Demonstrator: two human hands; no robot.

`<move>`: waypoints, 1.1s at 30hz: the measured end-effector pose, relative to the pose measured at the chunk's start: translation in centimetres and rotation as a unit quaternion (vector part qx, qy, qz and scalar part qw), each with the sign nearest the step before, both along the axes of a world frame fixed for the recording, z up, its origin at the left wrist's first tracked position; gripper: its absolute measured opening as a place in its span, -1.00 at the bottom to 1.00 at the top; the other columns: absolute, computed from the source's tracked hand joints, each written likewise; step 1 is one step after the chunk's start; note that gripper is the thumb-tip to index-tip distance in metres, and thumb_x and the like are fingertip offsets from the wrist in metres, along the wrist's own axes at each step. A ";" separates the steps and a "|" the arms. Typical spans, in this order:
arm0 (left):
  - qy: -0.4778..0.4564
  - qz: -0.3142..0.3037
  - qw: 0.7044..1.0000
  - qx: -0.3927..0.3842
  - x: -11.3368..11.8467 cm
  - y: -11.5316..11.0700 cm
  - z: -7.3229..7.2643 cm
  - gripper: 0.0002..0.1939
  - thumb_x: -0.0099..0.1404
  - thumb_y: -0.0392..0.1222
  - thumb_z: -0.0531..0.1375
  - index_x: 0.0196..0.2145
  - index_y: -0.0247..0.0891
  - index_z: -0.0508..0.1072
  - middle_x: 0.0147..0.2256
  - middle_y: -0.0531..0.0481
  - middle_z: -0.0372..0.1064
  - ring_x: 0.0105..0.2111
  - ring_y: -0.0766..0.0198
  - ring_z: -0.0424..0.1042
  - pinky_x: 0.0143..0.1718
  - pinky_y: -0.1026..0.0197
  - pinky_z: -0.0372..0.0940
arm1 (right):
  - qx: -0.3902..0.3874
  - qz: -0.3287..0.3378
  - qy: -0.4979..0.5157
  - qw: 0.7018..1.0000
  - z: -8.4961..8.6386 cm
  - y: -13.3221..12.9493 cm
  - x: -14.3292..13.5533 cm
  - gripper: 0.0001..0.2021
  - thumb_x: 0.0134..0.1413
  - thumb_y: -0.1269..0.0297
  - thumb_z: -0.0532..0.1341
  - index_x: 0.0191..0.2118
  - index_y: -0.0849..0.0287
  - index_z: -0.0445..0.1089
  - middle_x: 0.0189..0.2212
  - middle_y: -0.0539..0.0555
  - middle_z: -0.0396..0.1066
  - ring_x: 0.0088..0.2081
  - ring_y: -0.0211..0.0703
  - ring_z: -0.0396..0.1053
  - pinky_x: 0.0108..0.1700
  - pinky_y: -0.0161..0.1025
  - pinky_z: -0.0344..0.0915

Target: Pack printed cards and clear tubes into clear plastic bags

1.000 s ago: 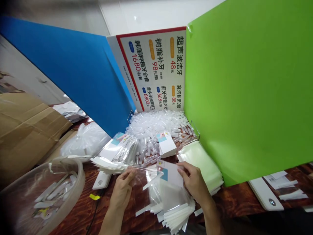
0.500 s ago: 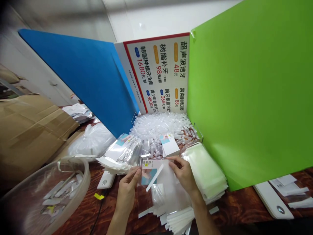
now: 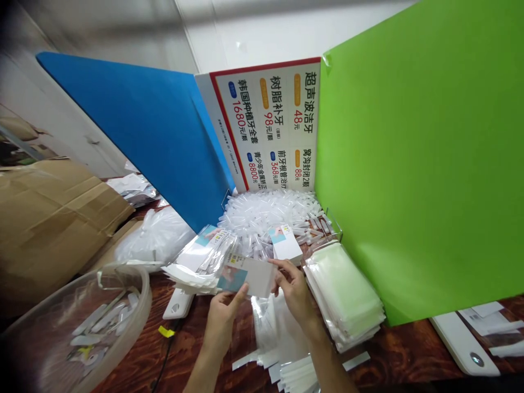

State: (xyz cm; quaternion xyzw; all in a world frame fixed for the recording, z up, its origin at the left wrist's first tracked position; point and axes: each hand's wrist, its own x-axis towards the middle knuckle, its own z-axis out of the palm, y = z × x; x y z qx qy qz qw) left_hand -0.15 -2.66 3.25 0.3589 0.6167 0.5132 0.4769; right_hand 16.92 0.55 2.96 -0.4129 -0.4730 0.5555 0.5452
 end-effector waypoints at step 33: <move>0.400 -0.166 0.900 0.055 4.8 -2.4 -9.1 -0.40 0.07 -0.06 0.37 0.04 -0.32 0.43 -0.28 -0.14 0.50 -0.28 0.01 0.49 -0.23 0.08 0.32 | 0.194 -0.288 -0.352 0.869 -2.3 4.7 1.9 -0.73 0.30 0.24 0.14 -0.01 0.21 0.48 -0.15 0.22 0.54 -0.12 0.04 0.44 -0.03 -0.06 0.33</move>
